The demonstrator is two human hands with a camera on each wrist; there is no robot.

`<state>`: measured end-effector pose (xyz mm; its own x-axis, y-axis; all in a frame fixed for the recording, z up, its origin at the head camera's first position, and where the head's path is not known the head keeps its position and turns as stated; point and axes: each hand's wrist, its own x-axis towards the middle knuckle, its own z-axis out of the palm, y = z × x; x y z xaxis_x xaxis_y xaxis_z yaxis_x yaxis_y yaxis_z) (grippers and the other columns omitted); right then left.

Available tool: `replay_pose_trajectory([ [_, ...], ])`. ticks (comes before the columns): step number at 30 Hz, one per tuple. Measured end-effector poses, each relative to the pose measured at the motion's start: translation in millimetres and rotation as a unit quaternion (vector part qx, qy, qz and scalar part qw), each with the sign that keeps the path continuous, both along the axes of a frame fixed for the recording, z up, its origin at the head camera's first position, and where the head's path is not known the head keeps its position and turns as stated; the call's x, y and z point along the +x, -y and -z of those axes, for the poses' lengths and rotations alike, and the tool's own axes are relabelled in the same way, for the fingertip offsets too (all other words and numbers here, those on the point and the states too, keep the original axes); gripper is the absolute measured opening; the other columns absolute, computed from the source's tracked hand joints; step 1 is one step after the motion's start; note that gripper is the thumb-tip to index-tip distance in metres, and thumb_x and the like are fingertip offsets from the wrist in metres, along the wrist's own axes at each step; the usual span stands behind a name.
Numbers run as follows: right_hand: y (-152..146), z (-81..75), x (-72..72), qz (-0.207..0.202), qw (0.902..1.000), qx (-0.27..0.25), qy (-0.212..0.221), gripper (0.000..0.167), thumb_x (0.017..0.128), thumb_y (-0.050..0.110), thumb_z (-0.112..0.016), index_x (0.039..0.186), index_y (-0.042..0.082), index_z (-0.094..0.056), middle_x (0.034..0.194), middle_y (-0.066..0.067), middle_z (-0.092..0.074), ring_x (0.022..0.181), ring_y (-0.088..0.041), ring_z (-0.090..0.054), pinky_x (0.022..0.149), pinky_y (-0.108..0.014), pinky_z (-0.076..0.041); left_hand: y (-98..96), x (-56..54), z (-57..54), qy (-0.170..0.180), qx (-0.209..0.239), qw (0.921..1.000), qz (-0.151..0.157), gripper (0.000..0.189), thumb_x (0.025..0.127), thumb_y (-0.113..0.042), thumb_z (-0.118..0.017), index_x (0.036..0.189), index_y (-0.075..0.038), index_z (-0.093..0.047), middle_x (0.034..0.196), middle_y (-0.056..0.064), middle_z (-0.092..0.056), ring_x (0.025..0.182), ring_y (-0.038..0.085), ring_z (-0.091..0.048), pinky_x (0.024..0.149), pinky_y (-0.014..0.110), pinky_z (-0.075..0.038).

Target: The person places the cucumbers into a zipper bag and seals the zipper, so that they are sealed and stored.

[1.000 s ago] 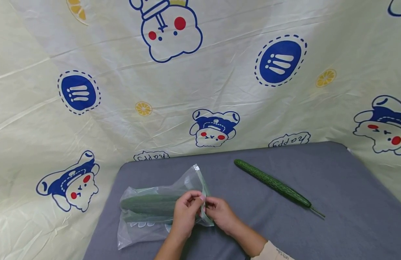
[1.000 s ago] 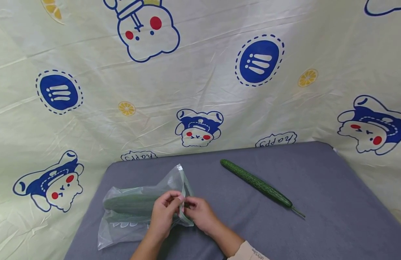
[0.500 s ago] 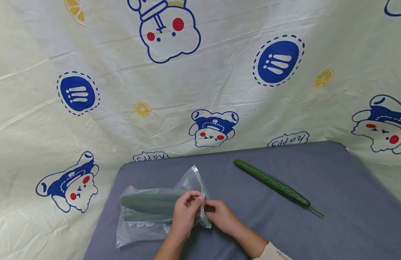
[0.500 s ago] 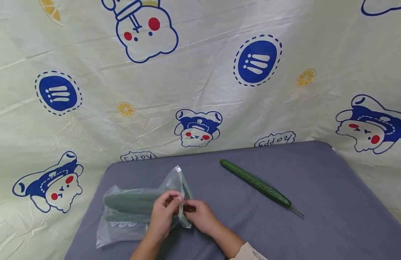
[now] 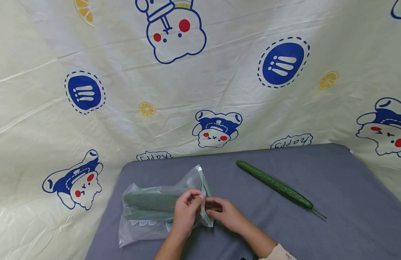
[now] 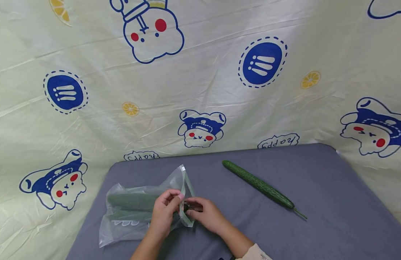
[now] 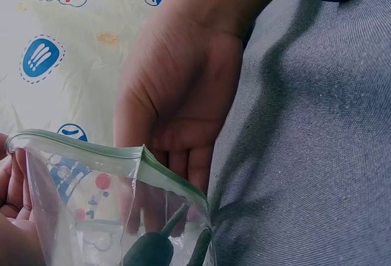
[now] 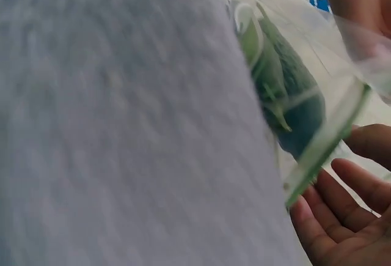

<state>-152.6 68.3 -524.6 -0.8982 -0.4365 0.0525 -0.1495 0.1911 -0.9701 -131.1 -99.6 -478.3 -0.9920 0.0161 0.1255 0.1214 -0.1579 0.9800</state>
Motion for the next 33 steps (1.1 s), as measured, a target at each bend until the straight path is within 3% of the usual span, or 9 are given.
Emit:
replay_pose_trajectory([
  [14,-35.9,-14.0,-9.1,0.088,0.9961,0.002,-0.014,0.041,0.096,0.019,-0.069,0.132,0.001,-0.063,0.130,-0.016,-0.068,0.119,-0.032,-0.065,0.091,-0.020,-0.055,-0.4,-0.8,-1.1,0.015,-0.012,0.9998,-0.010,0.020,0.092,-0.002,-0.065,0.099,0.016,-0.060,0.071,-0.005,-0.056,0.055,0.005,-0.048,0.053,0.018,-0.046],
  [24,-61.5,-21.4,-10.7,0.154,0.9879,0.010,-0.009,0.043,0.095,0.027,-0.071,0.133,0.009,-0.064,0.132,-0.008,-0.068,0.123,-0.027,-0.064,0.094,-0.019,-0.053,-0.5,-1.4,-1.9,0.027,-0.020,0.9994,-0.009,0.020,0.092,-0.003,-0.065,0.098,0.015,-0.061,0.071,-0.004,-0.057,0.055,0.005,-0.049,0.054,0.018,-0.046],
  [29,-75.1,-22.4,-8.4,0.182,0.9826,0.015,-0.036,0.045,0.096,0.032,-0.070,0.134,0.010,-0.063,0.134,-0.007,-0.067,0.121,-0.025,-0.064,0.093,-0.018,-0.053,0.7,-4.3,0.2,0.039,-0.020,0.9987,-0.027,0.019,0.092,-0.004,-0.065,0.099,0.014,-0.062,0.072,-0.002,-0.058,0.056,0.006,-0.051,0.053,0.018,-0.045],
  [33,-86.4,-22.2,-6.5,0.203,0.9777,0.027,-0.049,0.044,0.097,0.034,-0.068,0.134,0.011,-0.063,0.134,-0.007,-0.066,0.118,-0.016,-0.064,0.092,-0.015,-0.052,2.3,-6.5,1.6,0.049,-0.024,0.9975,-0.044,0.019,0.092,-0.004,-0.066,0.100,0.013,-0.062,0.074,-0.003,-0.058,0.054,0.006,-0.049,0.052,0.018,-0.045],
])
